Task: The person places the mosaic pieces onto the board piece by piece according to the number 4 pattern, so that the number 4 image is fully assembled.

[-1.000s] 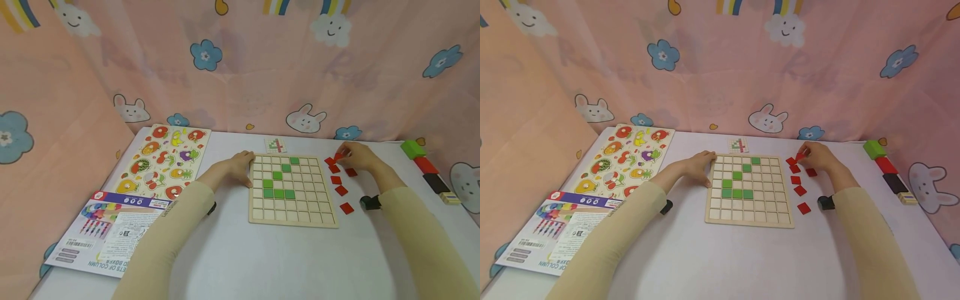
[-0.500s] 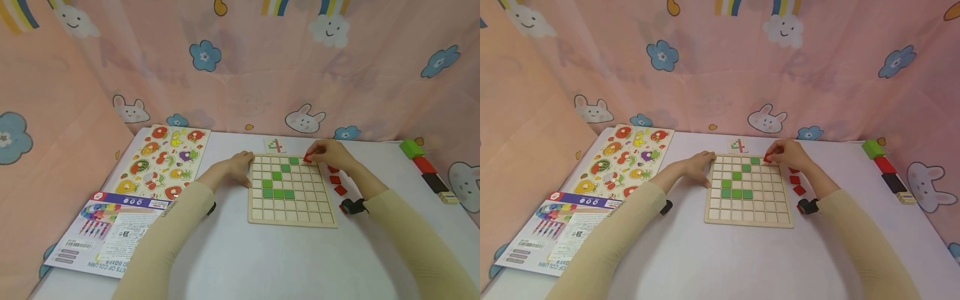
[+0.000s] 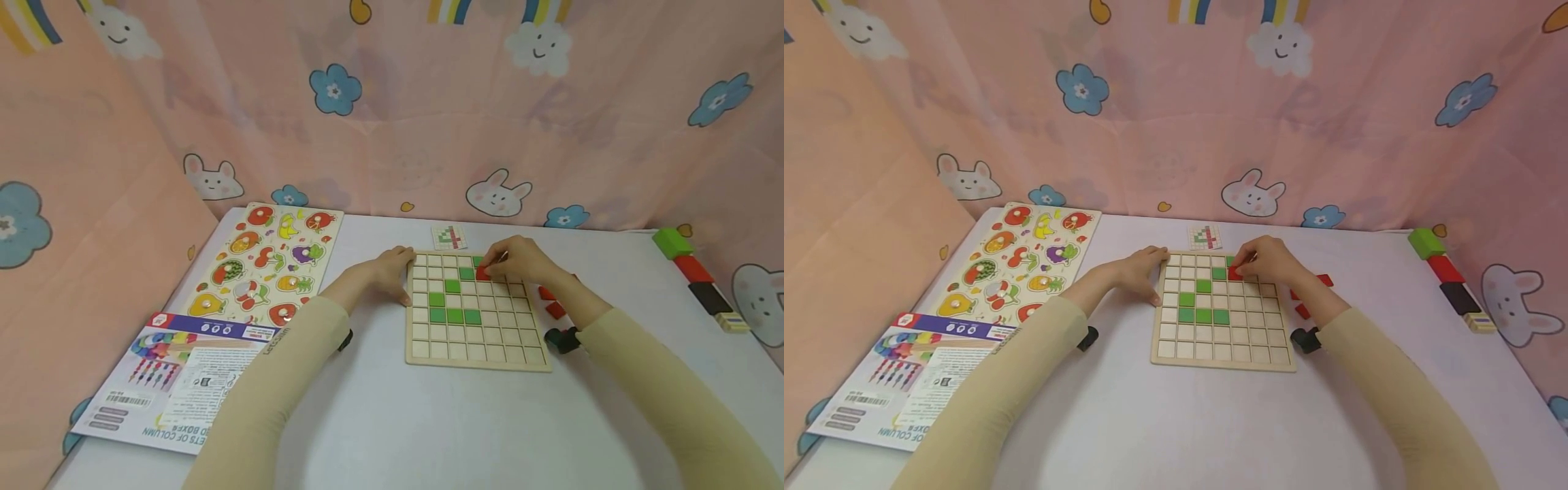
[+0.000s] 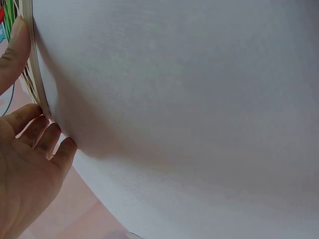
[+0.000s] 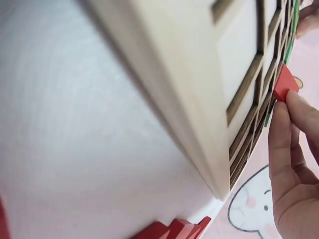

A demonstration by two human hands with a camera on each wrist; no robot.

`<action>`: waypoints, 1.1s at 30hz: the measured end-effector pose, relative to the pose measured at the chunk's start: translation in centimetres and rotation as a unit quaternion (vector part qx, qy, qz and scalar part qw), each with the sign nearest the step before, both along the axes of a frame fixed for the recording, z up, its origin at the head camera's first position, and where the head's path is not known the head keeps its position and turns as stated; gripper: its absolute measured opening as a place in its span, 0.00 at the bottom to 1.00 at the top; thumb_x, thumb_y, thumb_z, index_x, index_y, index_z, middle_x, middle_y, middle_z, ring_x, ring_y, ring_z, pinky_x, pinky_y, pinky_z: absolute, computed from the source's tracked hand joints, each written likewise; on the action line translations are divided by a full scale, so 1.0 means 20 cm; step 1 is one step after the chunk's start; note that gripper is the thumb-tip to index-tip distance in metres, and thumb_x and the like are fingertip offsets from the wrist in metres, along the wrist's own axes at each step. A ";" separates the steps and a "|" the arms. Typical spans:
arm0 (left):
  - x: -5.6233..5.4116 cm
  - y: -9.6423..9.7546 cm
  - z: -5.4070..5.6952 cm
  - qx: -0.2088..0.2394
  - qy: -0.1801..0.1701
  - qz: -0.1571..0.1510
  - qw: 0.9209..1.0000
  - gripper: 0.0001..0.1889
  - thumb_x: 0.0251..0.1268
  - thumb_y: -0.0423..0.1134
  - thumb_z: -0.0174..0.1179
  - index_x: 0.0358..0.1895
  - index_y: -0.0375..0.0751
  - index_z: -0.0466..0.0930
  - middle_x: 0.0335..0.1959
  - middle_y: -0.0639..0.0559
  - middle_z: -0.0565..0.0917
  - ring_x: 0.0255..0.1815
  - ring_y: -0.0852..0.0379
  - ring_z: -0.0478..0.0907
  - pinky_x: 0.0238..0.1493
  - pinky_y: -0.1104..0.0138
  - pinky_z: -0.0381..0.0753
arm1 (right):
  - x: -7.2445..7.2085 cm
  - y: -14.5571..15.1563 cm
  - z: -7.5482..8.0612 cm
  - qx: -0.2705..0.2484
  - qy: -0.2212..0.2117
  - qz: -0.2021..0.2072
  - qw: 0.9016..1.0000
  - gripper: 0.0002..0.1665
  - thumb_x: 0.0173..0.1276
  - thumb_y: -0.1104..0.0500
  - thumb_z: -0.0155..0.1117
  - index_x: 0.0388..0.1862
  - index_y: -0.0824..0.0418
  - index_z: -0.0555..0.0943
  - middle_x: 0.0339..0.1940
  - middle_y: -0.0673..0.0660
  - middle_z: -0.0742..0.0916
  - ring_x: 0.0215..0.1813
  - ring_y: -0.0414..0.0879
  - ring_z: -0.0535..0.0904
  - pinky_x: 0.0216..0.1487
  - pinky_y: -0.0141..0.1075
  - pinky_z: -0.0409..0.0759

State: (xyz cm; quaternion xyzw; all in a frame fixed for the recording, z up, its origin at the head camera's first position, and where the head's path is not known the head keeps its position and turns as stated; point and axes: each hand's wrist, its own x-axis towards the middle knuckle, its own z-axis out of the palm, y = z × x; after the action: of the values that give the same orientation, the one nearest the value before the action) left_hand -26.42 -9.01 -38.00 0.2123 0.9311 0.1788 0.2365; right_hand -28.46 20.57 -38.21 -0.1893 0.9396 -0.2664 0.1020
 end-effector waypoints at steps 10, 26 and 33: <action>0.00 0.00 0.00 0.000 0.000 0.002 1.000 0.55 0.51 0.46 0.75 0.79 0.41 0.49 0.82 0.43 0.48 0.83 0.42 0.45 0.84 0.52 0.50 | -0.01 0.07 0.01 0.016 0.000 0.001 1.000 0.11 0.65 0.59 0.68 0.46 0.56 0.88 0.42 0.57 0.90 0.45 0.49 0.81 0.48 0.38 0.78; 0.00 0.00 0.00 -0.004 0.000 0.004 1.000 0.54 0.52 0.46 0.75 0.79 0.40 0.50 0.82 0.43 0.47 0.84 0.43 0.45 0.84 0.52 0.50 | -0.07 0.44 0.02 0.074 -0.047 -0.069 0.994 0.21 0.63 0.65 0.59 0.55 0.59 0.84 0.59 0.68 0.82 0.56 0.63 0.74 0.51 0.54 0.82; 0.00 0.01 0.00 -0.002 -0.001 0.003 1.000 0.54 0.52 0.45 0.75 0.79 0.40 0.50 0.82 0.43 0.47 0.84 0.43 0.44 0.84 0.53 0.50 | -0.07 0.48 0.00 0.073 -0.039 -0.066 0.994 0.17 0.66 0.59 0.64 0.52 0.63 0.83 0.54 0.68 0.83 0.55 0.64 0.76 0.47 0.49 0.84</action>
State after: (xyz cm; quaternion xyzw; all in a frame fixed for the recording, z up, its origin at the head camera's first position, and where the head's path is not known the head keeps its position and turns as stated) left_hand -26.45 -8.90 -37.93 0.2091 0.9319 0.1776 0.2375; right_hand -29.87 30.25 -38.12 -0.1084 0.9623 -0.2103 0.1341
